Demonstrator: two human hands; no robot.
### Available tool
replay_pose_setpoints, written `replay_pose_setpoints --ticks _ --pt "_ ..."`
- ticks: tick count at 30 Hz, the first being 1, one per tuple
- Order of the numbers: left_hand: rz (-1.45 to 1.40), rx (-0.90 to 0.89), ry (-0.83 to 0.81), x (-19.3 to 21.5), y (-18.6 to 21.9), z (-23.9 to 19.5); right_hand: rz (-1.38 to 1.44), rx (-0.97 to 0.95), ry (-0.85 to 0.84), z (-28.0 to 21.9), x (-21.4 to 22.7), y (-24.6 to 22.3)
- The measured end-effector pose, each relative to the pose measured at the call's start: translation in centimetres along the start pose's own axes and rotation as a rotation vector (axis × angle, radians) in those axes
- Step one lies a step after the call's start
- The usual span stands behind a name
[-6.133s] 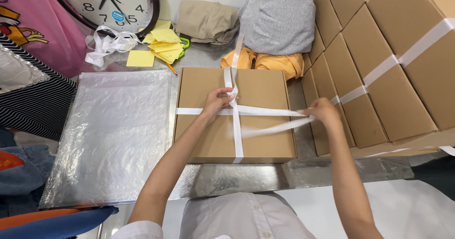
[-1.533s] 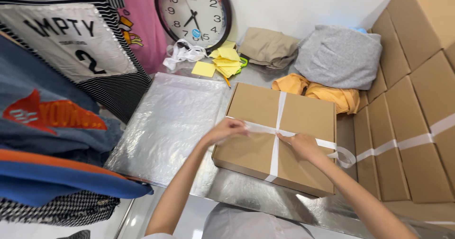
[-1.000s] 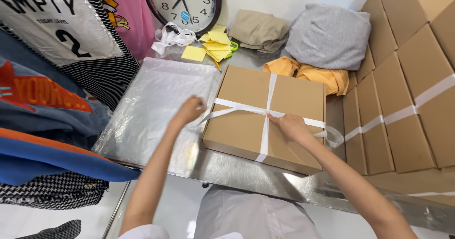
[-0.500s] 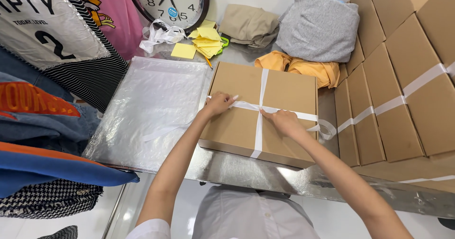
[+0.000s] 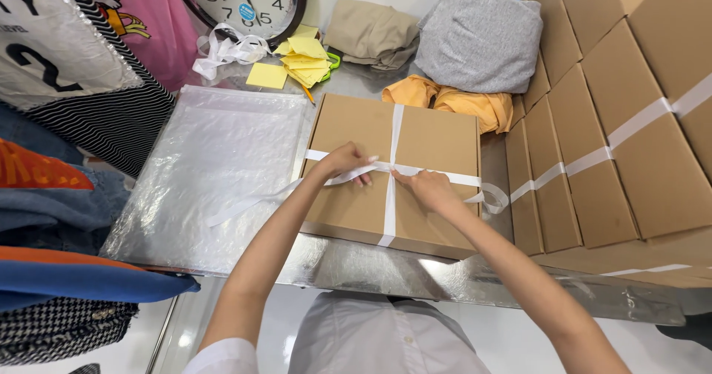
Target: The person ties a white ribbon around a cardboard box placed on a metal table. They wrap the ribbon around the box, cross the ends, and tie a neat bow on top.
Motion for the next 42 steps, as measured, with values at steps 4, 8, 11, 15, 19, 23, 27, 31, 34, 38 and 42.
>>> replay_pose_setpoints --ticks 4,8,11,15,19,23,27,31,34,38,42 --pt "0.13 0.077 -0.141 -0.2 -2.1 0.7 0.036 -0.044 0.003 -0.4 0.3 0.0" --pt "0.101 0.124 -0.198 -0.5 -2.1 -1.4 0.011 -0.04 0.053 -0.2 0.0 -0.2" --pt "0.118 0.156 -0.202 -0.2 -2.3 -2.7 -0.02 -0.015 0.09 -0.7 0.7 -0.2" --pt "-0.01 0.101 -0.004 3.4 -2.4 -2.0 -0.067 0.018 0.154 -1.2 1.4 -0.2" --pt "-0.03 0.083 0.068 4.2 -2.9 0.0 -0.052 0.056 0.184 -2.1 2.5 -0.8" --pt "0.035 0.078 0.12 4.1 -1.0 -0.4 -0.023 0.02 0.107 -1.5 2.8 -0.3" --pt "0.201 0.064 0.114 4.2 -0.1 -0.3 0.057 -0.028 0.036 -0.6 1.8 0.8" --pt "0.055 0.153 -0.067 2.9 -1.6 -1.7 0.06 -0.069 0.057 -0.2 1.1 1.2" --pt "-0.076 0.161 -0.201 1.7 -2.6 -1.6 -0.015 -0.042 0.077 -0.3 1.2 0.4" --pt "-0.244 0.108 -0.133 0.5 -3.1 -0.3 -0.146 -0.046 0.135 0.6 -0.9 -0.3" --pt "-0.517 -0.049 0.199 1.3 -1.0 -0.1 -0.251 -0.059 0.203 1.8 -2.4 -0.5"
Point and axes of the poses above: each hand's wrist, its own z-axis towards the middle knuckle, its own x-axis out of the back of the hand, y = z × x, the point moved 9 cm from there along z, towards the middle knuckle, and after that the axes turned 4 degrees about -z, right-handed, at the moved point
